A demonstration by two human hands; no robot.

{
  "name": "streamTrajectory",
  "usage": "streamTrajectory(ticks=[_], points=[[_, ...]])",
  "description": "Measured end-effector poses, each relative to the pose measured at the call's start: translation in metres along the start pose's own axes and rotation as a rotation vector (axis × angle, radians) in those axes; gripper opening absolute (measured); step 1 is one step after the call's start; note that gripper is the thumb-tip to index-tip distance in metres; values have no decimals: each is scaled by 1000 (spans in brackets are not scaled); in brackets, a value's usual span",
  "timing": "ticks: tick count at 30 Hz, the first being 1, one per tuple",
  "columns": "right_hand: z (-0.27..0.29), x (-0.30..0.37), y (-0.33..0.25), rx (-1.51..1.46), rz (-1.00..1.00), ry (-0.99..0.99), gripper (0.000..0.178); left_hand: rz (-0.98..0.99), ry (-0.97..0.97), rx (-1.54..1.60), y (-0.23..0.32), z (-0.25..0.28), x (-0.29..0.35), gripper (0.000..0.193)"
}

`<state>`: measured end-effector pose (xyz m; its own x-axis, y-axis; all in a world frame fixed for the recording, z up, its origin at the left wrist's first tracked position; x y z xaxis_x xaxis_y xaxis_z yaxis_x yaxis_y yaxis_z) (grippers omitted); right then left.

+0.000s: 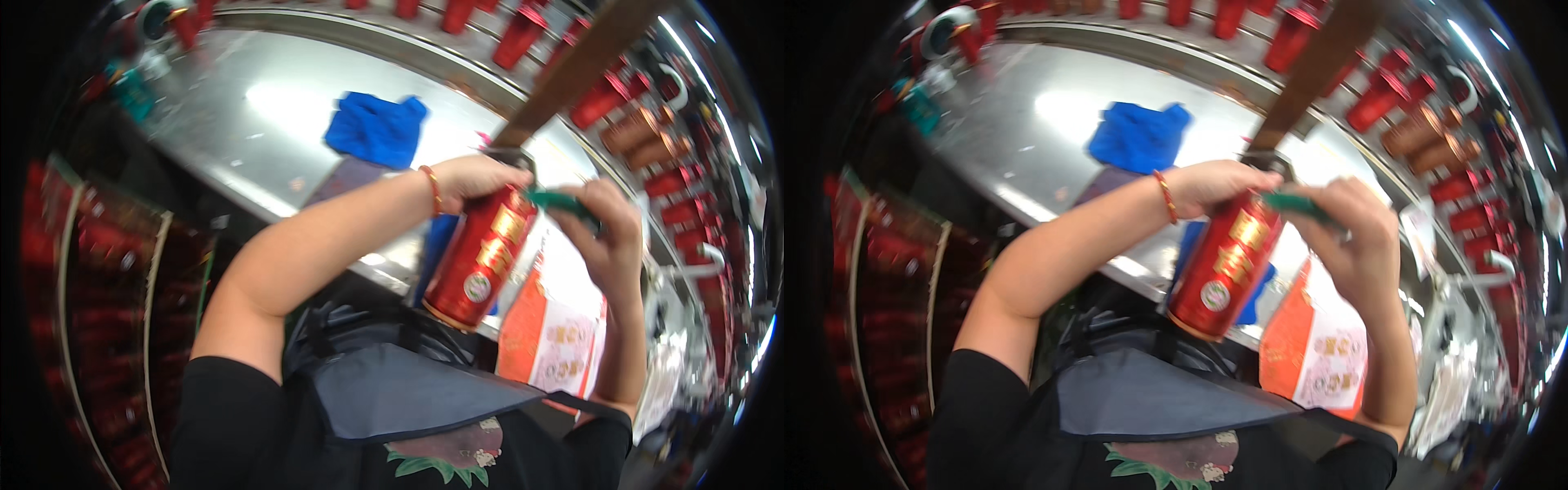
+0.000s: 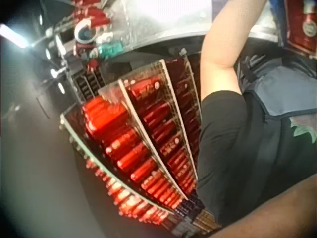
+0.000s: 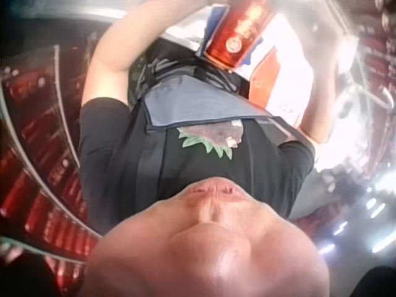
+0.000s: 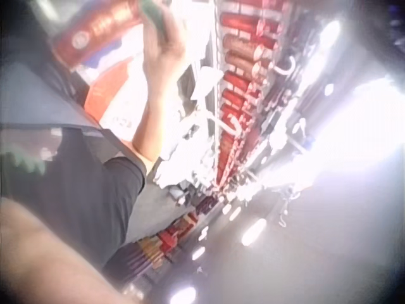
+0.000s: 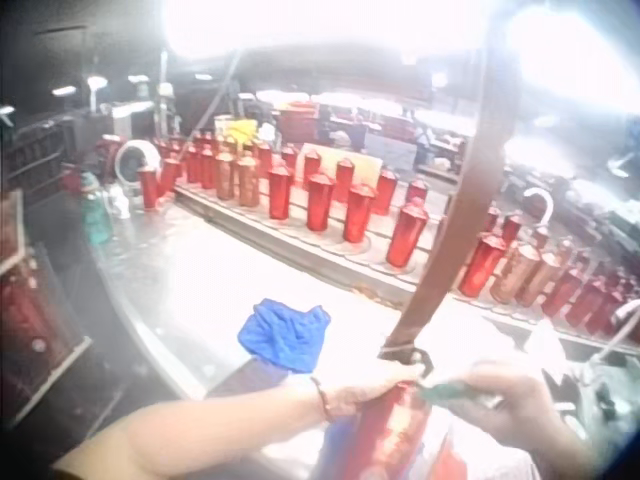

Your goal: The person wipes the exterior of red cylindrical containers with a green sponge and a blue cloth. They rotate each container to clean all sides, then place it back on the metal counter among other similar containers.

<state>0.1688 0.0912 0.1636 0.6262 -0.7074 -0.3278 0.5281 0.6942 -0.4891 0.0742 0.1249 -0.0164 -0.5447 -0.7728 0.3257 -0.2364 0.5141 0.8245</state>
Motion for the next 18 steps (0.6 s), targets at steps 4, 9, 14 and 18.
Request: streamTrajectory(ticks=[4, 9, 14, 18], points=[[38, 4, 4, 4, 166, 254, 24, -239, 197, -126, 36, -6, 86, 45], [51, -2, -9, -226, 352, 310, 27, -826, 531, -185, 133, -31, 294, 39], [77, 10, -77, -239, 601, 341, 23, -1199, 1146, -734, 260, -158, 519, 25], [78, 15, -90, -304, 660, 340, 24, -1226, 1314, -673, 327, -189, 693, 23]])
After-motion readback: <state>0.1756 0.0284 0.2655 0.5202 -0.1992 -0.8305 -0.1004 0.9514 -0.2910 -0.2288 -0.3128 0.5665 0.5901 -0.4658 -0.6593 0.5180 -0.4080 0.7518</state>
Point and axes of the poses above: each hand's wrist, its own x-axis away from the middle knuckle, its own z-axis out of the back of the hand, y = z × x, the point moved 10 cm from there along -x, towards the middle knuckle, and after that the axes turned 2 degrees about -x, right-handed, at the moved point
